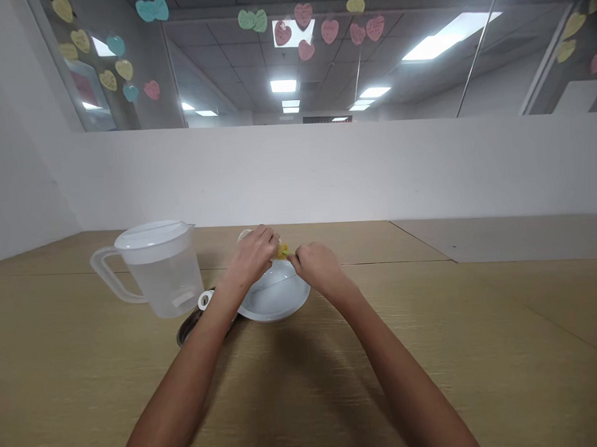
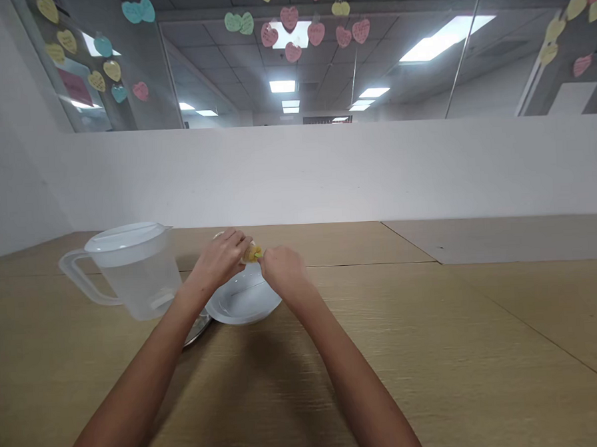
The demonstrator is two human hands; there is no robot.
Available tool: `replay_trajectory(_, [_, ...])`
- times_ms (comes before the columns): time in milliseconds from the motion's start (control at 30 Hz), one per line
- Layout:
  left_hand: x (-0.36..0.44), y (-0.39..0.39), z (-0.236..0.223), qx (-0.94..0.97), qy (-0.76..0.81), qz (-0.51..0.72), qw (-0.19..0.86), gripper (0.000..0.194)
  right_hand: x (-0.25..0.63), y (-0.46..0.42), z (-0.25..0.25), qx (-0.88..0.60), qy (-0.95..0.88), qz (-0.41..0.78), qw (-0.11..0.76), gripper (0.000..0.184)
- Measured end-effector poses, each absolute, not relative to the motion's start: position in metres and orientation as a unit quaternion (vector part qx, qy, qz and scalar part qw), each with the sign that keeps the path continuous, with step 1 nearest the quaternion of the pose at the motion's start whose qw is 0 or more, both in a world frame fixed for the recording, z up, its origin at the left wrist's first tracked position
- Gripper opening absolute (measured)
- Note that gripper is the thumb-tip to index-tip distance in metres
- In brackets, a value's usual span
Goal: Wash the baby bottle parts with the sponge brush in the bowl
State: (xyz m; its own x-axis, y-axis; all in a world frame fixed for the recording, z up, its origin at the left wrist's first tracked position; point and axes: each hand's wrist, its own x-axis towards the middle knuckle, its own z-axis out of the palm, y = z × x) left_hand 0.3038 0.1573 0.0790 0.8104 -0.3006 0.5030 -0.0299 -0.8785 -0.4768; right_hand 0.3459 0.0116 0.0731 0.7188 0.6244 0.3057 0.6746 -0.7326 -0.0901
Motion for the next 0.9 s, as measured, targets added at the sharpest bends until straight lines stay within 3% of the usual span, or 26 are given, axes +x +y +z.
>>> replay_trajectory(333, [0.304,0.160,0.081,-0.957,0.081,-0.258,0.106,0.035,0.339,0.000,0.081,-0.915,-0.370,-0.107,0.117,0.029])
replay_trajectory(533, [0.297,0.187,0.086,-0.953,0.011,-0.290,0.092,0.030,0.337,-0.026,0.096,-0.886,-0.413,-0.096,0.190,0.036])
replay_trajectory(667, [0.295,0.191,0.087,-0.952,0.006,-0.298,0.071,0.031,0.337,-0.030,0.099,-0.858,-0.444,-0.101,0.239,0.028])
replay_trajectory(767, [0.296,0.188,0.086,-0.951,0.014,-0.300,0.078,0.030,0.333,-0.026,0.100,-0.860,-0.443,-0.123,0.223,0.022])
replay_trajectory(900, [0.297,0.178,0.084,-0.949,0.032,-0.300,0.090,0.030,0.326,-0.021,0.103,-0.871,-0.426,-0.146,0.196,0.038])
